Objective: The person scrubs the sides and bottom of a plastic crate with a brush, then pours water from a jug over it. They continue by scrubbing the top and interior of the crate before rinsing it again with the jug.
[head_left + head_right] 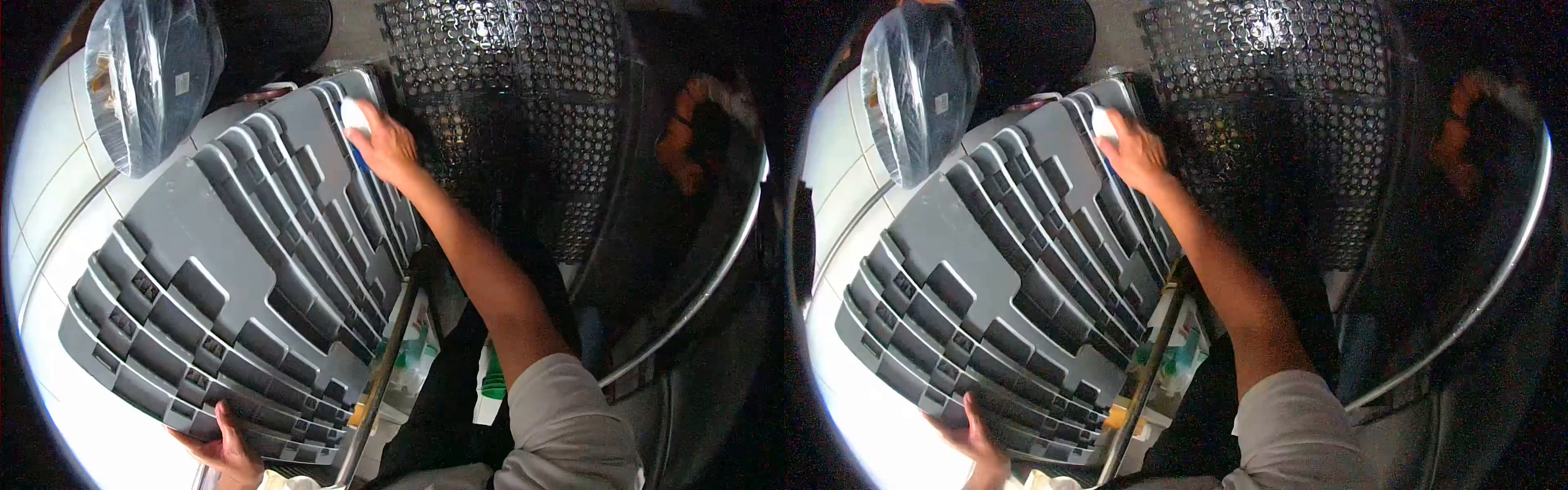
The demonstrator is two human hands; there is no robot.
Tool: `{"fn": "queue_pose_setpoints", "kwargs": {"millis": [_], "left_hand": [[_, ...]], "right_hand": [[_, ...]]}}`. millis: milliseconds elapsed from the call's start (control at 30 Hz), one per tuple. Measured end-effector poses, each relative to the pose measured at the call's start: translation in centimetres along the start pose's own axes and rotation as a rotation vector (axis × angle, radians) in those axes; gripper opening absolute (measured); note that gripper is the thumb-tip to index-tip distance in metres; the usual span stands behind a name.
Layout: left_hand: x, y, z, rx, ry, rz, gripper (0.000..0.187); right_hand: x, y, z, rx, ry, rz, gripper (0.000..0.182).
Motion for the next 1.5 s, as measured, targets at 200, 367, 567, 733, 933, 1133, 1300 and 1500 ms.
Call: {"fn": "queue_pose_setpoints", "kwargs": {"millis": [200,367,567,733,933,1133,1300,1500], "left_hand": [[0.0,0.0,-0.1,-0.070,-0.054,0.053,0.083],[-0.1,-0.3,0.9,-0.040,-0.069,0.119,0.089],[-0.3,0.1,0.0,-0.213,-0.148,0.023,0.088],[0.4,-0.2,0.6,-0.366,-0.210,0.080,0.074],[0.2,0.5,-1.7,-0.270,-0.163,0.025,0.066],[0.7,0.7,-1.8,-0.224,-0.050,0.077,0.061],[0.7,0.5,-1.0,-0.199,-0.078,0.057,0.066],[0.3,0.7,-1.1,-0.268,-0.065,0.066,0.065]], "right_hand": [[-1.2,1.0,-0.8,0.064,0.009,-0.002,0.052],[0.9,-1.6,-0.3,-0.099,0.007,0.188,0.056],[8.6,-2.6,1.6,0.462,0.052,-0.271,0.054],[7.4,-0.9,1.4,0.276,0.216,-0.299,0.056],[8.1,-0.6,1.3,0.364,0.200,-0.318,0.055],[3.0,-0.6,0.6,0.319,0.258,-0.061,0.059],[9.0,-1.6,3.7,0.410,0.233,-0.396,0.049],[4.5,0.2,3.4,0.341,0.262,-0.251,0.066]]}}
Point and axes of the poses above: each hand's wrist, its own x-axis towards the middle knuckle, its own y-axis out of the palm, z = x × y, the point moved 5 cm from there along x, towards the middle knuckle, and after that the axes turned 12 degrees about z, right-handed, at the moved point
